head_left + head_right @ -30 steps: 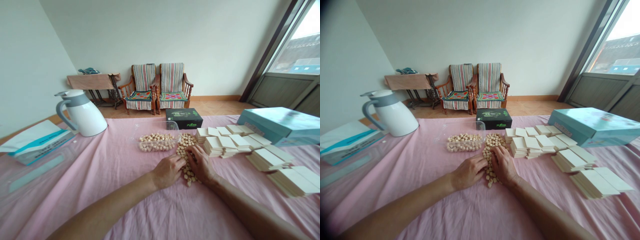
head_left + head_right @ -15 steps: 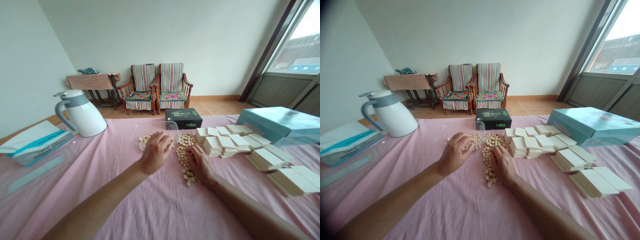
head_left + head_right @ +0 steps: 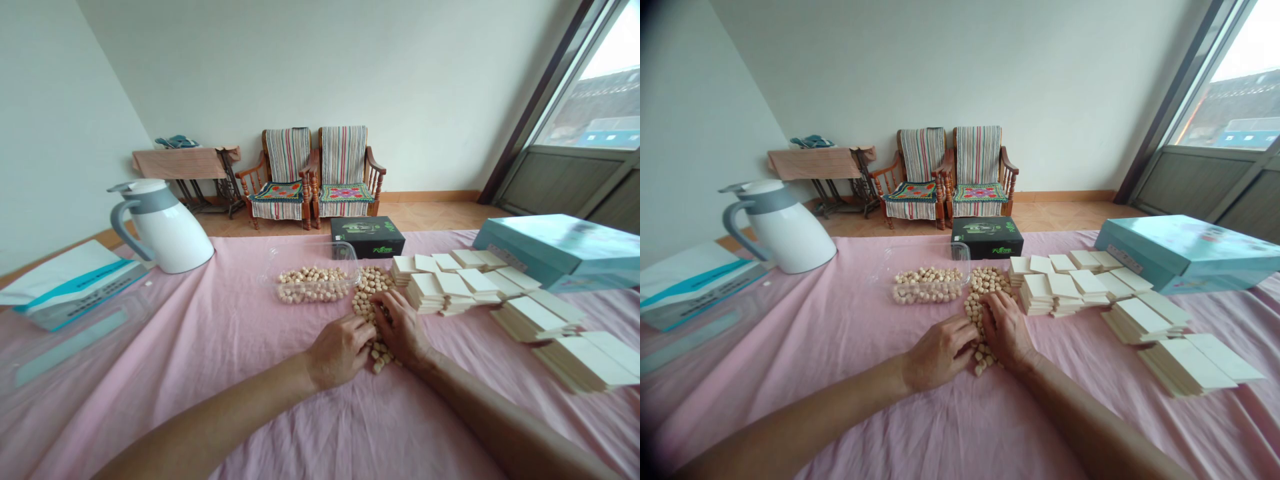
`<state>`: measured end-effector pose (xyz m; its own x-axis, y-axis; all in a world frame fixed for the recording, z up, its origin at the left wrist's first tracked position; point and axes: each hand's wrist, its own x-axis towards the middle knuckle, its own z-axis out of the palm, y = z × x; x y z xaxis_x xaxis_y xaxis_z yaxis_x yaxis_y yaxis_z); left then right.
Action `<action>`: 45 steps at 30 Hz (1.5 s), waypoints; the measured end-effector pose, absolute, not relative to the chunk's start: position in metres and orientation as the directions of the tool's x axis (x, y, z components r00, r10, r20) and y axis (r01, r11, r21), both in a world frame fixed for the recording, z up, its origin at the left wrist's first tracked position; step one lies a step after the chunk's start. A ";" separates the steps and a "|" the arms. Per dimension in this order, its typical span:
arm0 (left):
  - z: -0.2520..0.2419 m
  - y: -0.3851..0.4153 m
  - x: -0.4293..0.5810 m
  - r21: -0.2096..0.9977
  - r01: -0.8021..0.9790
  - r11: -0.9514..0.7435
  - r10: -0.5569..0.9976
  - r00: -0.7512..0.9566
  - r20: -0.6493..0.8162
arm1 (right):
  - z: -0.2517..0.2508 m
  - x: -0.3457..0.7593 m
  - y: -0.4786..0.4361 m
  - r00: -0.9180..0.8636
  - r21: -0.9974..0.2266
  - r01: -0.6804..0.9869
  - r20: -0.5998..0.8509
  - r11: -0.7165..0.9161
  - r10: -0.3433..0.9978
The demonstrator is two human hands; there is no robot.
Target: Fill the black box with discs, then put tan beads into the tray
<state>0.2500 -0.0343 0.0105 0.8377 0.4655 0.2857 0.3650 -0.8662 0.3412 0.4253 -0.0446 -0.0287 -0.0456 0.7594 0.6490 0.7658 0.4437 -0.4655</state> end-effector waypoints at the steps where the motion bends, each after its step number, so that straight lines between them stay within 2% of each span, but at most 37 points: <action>1: 0.013 -0.034 0.249 0.318 0.370 -0.873 0.464 0.831 0.307 | -0.028 0.425 -0.045 -0.045 -0.464 0.768 0.648 0.442 0.760; 5: 0.038 -0.021 0.238 0.190 0.429 -0.883 0.466 0.752 0.467 | -0.025 0.424 -0.046 -0.046 -0.456 0.774 0.652 0.440 0.757; 8: 0.061 -0.002 0.225 0.124 0.563 -0.817 0.517 0.618 0.592 | -0.024 0.424 -0.047 -0.041 -0.462 0.775 0.644 0.432 0.764; 10: 0.071 0.007 0.218 0.107 0.654 -0.749 0.545 0.515 0.662 | -0.024 0.424 -0.047 -0.041 -0.471 0.772 0.634 0.428 0.772; 12: 0.074 0.008 0.215 0.128 0.666 -0.735 0.547 0.472 0.691 | -0.024 0.424 -0.047 -0.039 -0.478 0.769 0.628 0.425 0.777; 14: 0.069 0.001 0.218 0.181 0.584 -0.791 0.546 0.541 0.640 | -0.025 0.424 -0.047 -0.035 -0.480 0.766 0.632 0.427 0.774; 17: 0.051 -0.015 0.228 0.261 0.383 -0.886 0.462 0.772 0.436 | -0.026 0.424 -0.046 -0.035 -0.477 0.760 0.649 0.442 0.760; 19: 0.039 -0.025 0.236 0.272 0.272 -0.923 0.352 0.883 0.311 | -0.027 0.424 -0.046 -0.036 -0.477 0.756 0.654 0.449 0.755; 22: 0.024 -0.034 0.244 0.262 0.197 -0.945 0.260 0.937 0.233 | -0.027 0.425 -0.046 -0.035 -0.480 0.756 0.650 0.445 0.759; 28: 0.016 -0.041 0.249 0.248 0.239 -0.939 0.302 0.917 0.260 | -0.027 0.425 -0.046 -0.036 -0.476 0.761 0.647 0.440 0.762; 31: 0.026 -0.033 0.244 0.204 0.314 -0.927 0.368 0.866 0.339 | -0.026 0.425 -0.046 -0.035 -0.472 0.765 0.650 0.439 0.759; 36: 0.062 -0.002 0.224 0.146 0.555 -0.819 0.512 0.591 0.624 | -0.026 0.425 -0.047 -0.036 -0.467 0.773 0.644 0.430 0.764; 39: 0.074 0.008 0.217 0.133 0.659 -0.740 0.530 0.451 0.718 | -0.026 0.425 -0.047 -0.031 -0.475 0.773 0.634 0.421 0.772; 42: 0.067 -0.002 0.221 0.187 0.583 -0.791 0.541 0.524 0.657 | -0.025 0.425 -0.047 -0.028 -0.483 0.767 0.633 0.423 0.773; 45: 0.046 -0.025 0.234 0.300 0.446 -0.843 0.537 0.698 0.473 | -0.024 0.425 -0.048 -0.014 -0.494 0.758 0.640 0.425 0.769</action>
